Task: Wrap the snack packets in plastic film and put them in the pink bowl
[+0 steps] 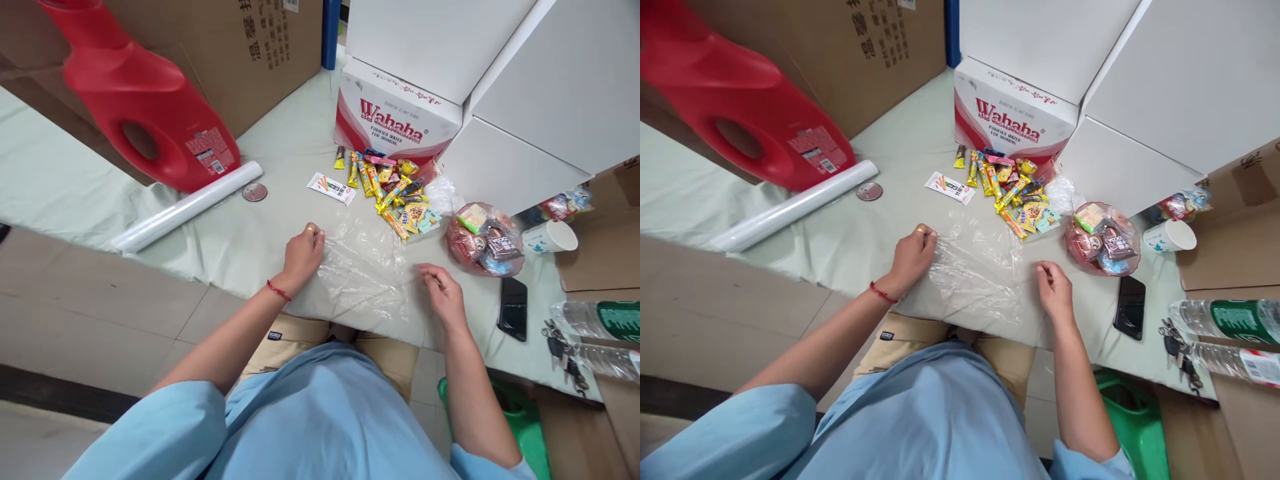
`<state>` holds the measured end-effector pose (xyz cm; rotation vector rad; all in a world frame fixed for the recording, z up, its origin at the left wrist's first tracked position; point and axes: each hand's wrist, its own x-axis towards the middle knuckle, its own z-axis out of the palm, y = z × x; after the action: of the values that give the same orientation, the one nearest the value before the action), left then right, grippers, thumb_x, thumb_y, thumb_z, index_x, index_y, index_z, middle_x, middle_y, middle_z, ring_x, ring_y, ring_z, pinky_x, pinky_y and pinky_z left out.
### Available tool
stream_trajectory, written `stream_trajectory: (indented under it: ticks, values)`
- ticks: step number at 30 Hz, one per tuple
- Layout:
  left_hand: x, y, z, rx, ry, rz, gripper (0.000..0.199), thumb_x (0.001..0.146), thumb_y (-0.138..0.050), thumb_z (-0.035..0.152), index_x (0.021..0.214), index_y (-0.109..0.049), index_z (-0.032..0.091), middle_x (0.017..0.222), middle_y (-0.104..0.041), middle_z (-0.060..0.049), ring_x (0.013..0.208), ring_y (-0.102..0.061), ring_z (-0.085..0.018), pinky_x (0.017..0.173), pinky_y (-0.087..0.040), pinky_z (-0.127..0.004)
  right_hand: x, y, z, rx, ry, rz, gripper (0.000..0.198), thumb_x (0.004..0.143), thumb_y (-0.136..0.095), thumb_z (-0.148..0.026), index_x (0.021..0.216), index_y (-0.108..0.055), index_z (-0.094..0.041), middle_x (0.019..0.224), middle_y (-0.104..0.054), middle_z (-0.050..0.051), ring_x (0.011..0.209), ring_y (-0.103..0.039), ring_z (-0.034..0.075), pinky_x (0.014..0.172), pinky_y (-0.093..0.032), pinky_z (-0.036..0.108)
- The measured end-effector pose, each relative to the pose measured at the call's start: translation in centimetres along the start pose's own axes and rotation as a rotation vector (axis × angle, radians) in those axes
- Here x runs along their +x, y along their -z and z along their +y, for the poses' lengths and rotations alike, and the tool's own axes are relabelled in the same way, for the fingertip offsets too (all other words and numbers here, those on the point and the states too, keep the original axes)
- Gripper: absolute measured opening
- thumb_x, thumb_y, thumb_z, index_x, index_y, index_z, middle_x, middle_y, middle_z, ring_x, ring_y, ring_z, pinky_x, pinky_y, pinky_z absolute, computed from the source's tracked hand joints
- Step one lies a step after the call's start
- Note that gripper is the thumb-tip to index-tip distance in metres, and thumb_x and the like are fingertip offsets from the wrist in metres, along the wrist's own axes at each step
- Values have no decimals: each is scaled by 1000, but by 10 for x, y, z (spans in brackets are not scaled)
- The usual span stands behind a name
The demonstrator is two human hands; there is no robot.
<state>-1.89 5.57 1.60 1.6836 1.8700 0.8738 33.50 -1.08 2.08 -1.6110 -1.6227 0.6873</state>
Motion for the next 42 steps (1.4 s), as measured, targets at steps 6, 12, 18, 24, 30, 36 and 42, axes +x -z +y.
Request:
stream_trajectory:
  ticks: [6,12,18,24,30,36,42]
  values:
    - [-21,7,7,-163,-11,-51,20,101,-47,38,86,-52,26,62,-54,2,59,-55,-21,64,-36,-32,49,-40,-13,-263,-219,-23,43,88,-64,-57,111,-74,-22,83,-77,6,78,-68,25,79,-53,38]
    - [-34,25,-10,-301,128,26,25,102,-46,46,89,-54,26,57,-50,5,55,-49,-18,58,-34,-29,63,-52,-16,-89,-47,199,35,89,-57,-46,96,-74,-17,93,-76,9,80,-66,23,82,-53,35]
    - [-16,10,-10,-66,93,-9,19,102,-47,35,90,-57,24,67,-60,0,66,-60,-22,67,-40,-33,77,-50,-4,-172,-18,295,35,88,-54,-44,96,-73,-16,91,-75,10,81,-66,24,82,-52,37]
    - [6,-12,0,78,-45,130,36,98,-56,31,132,-58,18,109,-70,-12,96,-68,-26,85,-52,-39,84,-43,14,-274,-83,347,36,85,-52,-44,93,-73,-16,90,-75,11,81,-65,25,82,-51,39]
    - [21,-12,-6,177,-547,-20,29,95,-53,16,108,-77,26,128,-72,-8,139,-52,-30,123,-30,-56,85,-29,7,-331,-52,384,35,86,-54,-42,98,-72,-14,96,-70,13,77,-62,23,84,-52,42]
    - [37,-17,-24,57,-476,-228,34,91,-50,13,103,-80,23,114,-79,-6,115,-68,-25,111,-47,-47,10,-27,-68,-211,158,404,34,98,-59,-47,106,-74,-17,87,-68,5,71,-58,18,71,-49,31]
    - [41,-19,-33,-71,-485,-200,30,90,-52,15,98,-80,22,110,-81,-6,109,-72,-23,106,-52,-42,-50,-99,-92,285,-302,-247,57,90,-65,-56,127,-68,-14,56,-51,-8,53,-47,15,55,-38,27]
